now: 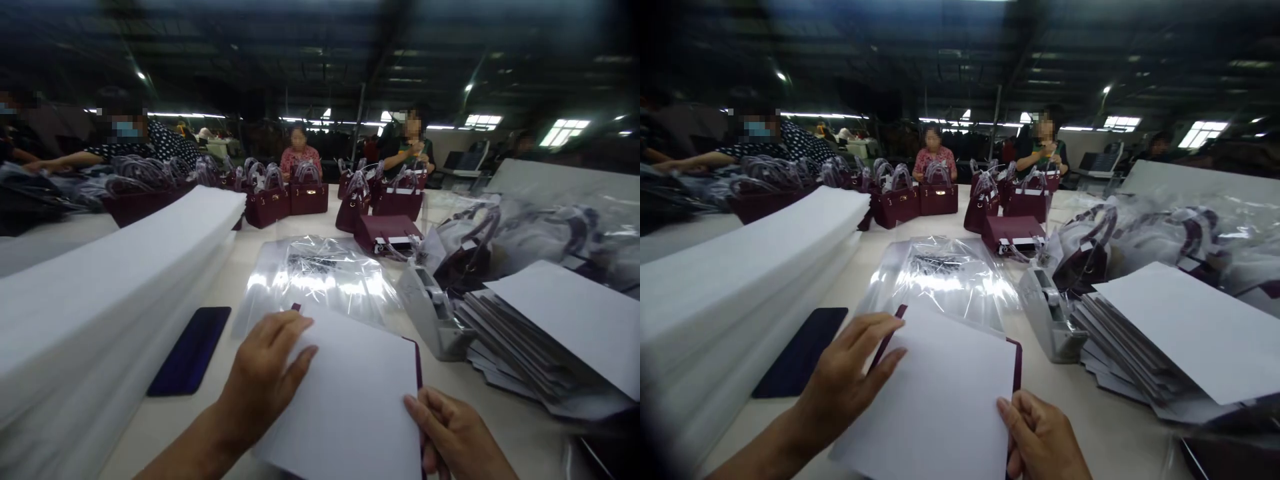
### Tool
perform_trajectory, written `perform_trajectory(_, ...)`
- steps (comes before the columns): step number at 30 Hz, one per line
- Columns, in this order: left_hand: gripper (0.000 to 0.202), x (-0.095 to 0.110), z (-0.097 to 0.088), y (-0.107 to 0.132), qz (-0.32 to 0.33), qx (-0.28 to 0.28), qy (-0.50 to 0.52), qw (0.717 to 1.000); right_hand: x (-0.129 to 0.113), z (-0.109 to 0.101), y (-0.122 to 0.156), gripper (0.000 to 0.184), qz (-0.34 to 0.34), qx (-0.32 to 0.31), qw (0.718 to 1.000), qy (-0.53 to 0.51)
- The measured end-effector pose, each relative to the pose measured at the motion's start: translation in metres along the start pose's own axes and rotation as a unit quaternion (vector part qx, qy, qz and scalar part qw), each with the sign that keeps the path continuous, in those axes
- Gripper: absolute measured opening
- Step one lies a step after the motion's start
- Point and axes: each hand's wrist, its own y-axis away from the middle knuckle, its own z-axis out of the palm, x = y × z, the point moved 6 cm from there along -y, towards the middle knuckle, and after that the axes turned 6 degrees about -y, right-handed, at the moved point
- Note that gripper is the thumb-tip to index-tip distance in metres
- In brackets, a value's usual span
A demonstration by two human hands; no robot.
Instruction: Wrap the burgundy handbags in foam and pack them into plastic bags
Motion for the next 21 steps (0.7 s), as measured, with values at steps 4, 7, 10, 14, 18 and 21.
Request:
perform_trajectory(4,0.048,0.038,0.054,-0.015,0.203,-0.113,-0.05,0.971,-0.01,-0.002,0.004,0.041,-0.007,-0.006,0.999,0.037)
perform_trajectory(7,0.061,0.03,0.092,-0.013,0.238,-0.157,-0.098,0.953,-0.044,-0.045,0.018,0.035,-0.154,0.117,0.962,0.194)
perform_trajectory(10,0.063,0.017,0.107,-0.009,0.249,-0.127,-0.122,0.952,-0.085,-0.115,0.047,0.029,-0.342,0.352,0.766,0.415)
perform_trajectory(14,0.07,0.01,0.105,-0.01,0.209,-0.116,-0.115,0.964,-0.083,-0.196,0.028,0.055,-0.266,0.399,0.639,0.602)
perform_trajectory(18,0.078,0.004,0.108,-0.018,0.145,-0.193,-0.075,0.968,-0.073,-0.22,0.01,0.029,-0.211,0.328,0.633,0.668)
perform_trajectory(21,0.088,0.003,0.111,-0.03,0.113,-0.253,-0.045,0.96,-0.092,-0.231,0.036,0.027,-0.221,0.379,0.681,0.587)
